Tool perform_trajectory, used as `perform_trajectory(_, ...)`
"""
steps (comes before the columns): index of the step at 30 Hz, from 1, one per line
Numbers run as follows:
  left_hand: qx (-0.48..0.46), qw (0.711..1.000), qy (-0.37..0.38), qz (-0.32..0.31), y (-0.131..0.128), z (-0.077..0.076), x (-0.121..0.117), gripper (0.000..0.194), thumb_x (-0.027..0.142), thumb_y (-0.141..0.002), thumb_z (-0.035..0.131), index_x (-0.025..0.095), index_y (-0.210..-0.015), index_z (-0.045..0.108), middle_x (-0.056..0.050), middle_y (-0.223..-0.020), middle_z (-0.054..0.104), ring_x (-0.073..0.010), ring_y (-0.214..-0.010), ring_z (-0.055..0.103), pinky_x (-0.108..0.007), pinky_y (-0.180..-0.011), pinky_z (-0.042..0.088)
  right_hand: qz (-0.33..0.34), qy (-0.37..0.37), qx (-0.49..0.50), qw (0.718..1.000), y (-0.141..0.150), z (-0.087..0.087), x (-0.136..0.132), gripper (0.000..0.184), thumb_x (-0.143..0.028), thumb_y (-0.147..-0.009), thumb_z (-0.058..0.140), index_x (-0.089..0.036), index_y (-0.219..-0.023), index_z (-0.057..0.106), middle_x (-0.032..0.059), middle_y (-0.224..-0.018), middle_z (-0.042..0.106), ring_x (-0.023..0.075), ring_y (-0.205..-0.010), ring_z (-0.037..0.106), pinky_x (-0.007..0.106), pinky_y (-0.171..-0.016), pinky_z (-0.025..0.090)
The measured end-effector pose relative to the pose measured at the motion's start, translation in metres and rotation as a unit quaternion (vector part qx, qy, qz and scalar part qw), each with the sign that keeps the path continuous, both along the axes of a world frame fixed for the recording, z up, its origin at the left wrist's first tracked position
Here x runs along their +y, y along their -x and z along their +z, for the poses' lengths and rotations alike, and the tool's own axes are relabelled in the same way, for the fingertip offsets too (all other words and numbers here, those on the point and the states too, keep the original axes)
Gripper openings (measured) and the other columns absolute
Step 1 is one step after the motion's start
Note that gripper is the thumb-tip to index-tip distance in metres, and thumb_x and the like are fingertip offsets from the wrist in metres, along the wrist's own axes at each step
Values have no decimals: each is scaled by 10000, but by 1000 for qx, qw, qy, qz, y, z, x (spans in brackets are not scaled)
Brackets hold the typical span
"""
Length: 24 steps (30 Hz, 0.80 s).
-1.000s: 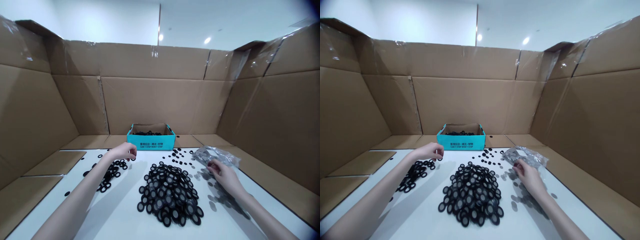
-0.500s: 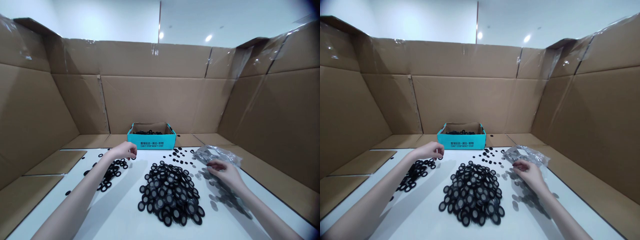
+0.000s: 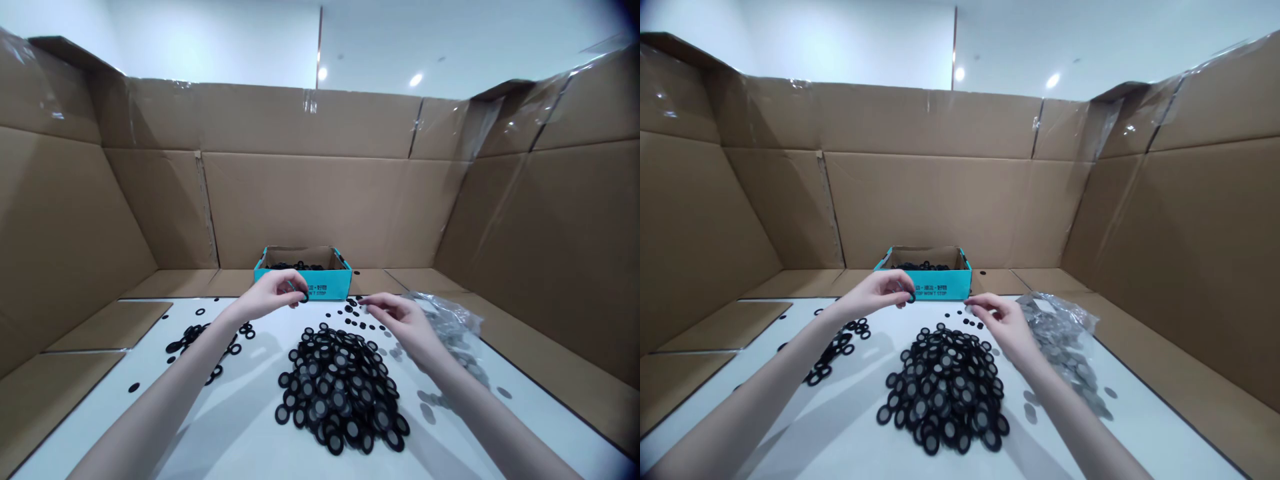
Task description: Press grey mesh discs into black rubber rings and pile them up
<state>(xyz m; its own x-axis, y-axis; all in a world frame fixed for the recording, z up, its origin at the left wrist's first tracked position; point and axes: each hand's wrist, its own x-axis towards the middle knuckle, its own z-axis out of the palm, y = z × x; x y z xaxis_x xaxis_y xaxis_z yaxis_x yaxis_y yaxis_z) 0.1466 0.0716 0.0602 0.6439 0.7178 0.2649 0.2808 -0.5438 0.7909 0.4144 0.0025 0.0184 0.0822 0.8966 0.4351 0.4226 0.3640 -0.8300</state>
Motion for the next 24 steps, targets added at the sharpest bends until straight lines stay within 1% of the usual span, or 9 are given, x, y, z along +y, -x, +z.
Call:
perform_trajectory(1, -21, 1000, 2, -3, -3, 4, -4, 210, 320, -830, 597, 151, -950, 564, -19, -817, 621, -109, -679, 605, -249, -661, 505, 15, -5, 9, 1000, 14, 7, -1, 304, -465, -767, 637, -195, -880, 719, 76, -881, 733, 207, -766, 656, 327, -647, 510)
perform_trajectory(3, -73, 997, 13, -18, -7, 13, -13, 250, 316, -825, 632, 154, -1002, 560, -8, -799, 617, -105, -667, 611, -248, -654, 514, 36, -19, 32, 999, 38, 19, -2, 304, -447, -769, 660, -210, -956, 697, 40, -795, 708, 180, -720, 630, 309, -624, 487)
perform_trajectory(5, -140, 988, 33, -49, -9, 20, -19, 272, 277, -794, 690, 148, -1003, 574, 0, -769, 620, -100, -648, 609, -234, -634, 512, 62, -38, 96, 993, 56, 28, -2, 285, -410, -742, 713, -211, -943, 684, 21, -723, 688, 169, -685, 610, 298, -601, 457)
perform_trajectory(7, -186, 979, 46, -74, -9, 24, -23, 266, 221, -768, 727, 142, -985, 595, -2, -764, 634, -98, -670, 614, -217, -638, 508, 87, -47, 148, 984, 68, 34, -2, 271, -395, -727, 736, -211, -917, 676, 20, -727, 695, 168, -681, 609, 303, -611, 452)
perform_trajectory(11, -212, 971, 62, -91, -8, 25, -25, 250, 147, -755, 740, 135, -968, 611, -5, -777, 661, -88, -696, 624, -194, -651, 510, 96, -64, 192, 975, 78, 39, 0, 239, -378, -710, 754, -217, -863, 666, 20, -756, 710, 172, -710, 621, 316, -648, 451)
perform_trajectory(15, -218, 968, 74, -98, -11, 23, -25, 232, 130, -768, 727, 122, -968, 611, -11, -755, 671, -91, -680, 636, -197, -650, 525, 85, -71, 179, 978, 82, 41, 1, 211, -361, -700, 760, -217, -825, 669, 12, -700, 690, 166, -684, 613, 304, -628, 433)
perform_trajectory(18, -222, 969, 65, -90, -15, 24, -26, 214, 137, -788, 717, 125, -971, 609, -16, -785, 675, -96, -718, 651, -189, -661, 532, 70, -76, 165, 981, 84, 43, 3, 218, -355, -691, 763, -207, -818, 665, 19, -724, 688, 163, -689, 606, 292, -619, 429)
perform_trajectory(21, -230, 968, 55, -79, -17, 25, -28, 186, 158, -815, 697, 136, -973, 601, -17, -815, 674, -103, -760, 662, -189, -677, 538, 39, -91, 107, 989, 85, 43, 6, 187, -364, -746, 704, -204, -840, 678, 32, -801, 695, 157, -706, 587, 278, -594, 402)
perform_trajectory(24, -227, 971, 43, -56, -18, 24, -29, 170, 172, -817, 693, 138, -961, 608, -23, -846, 677, -117, -792, 667, -215, -715, 548, 42, -91, 57, 993, 86, 40, 8, 198, -377, -829, 604, -196, -794, 677, 35, -776, 690, 157, -690, 574, 277, -572, 376)
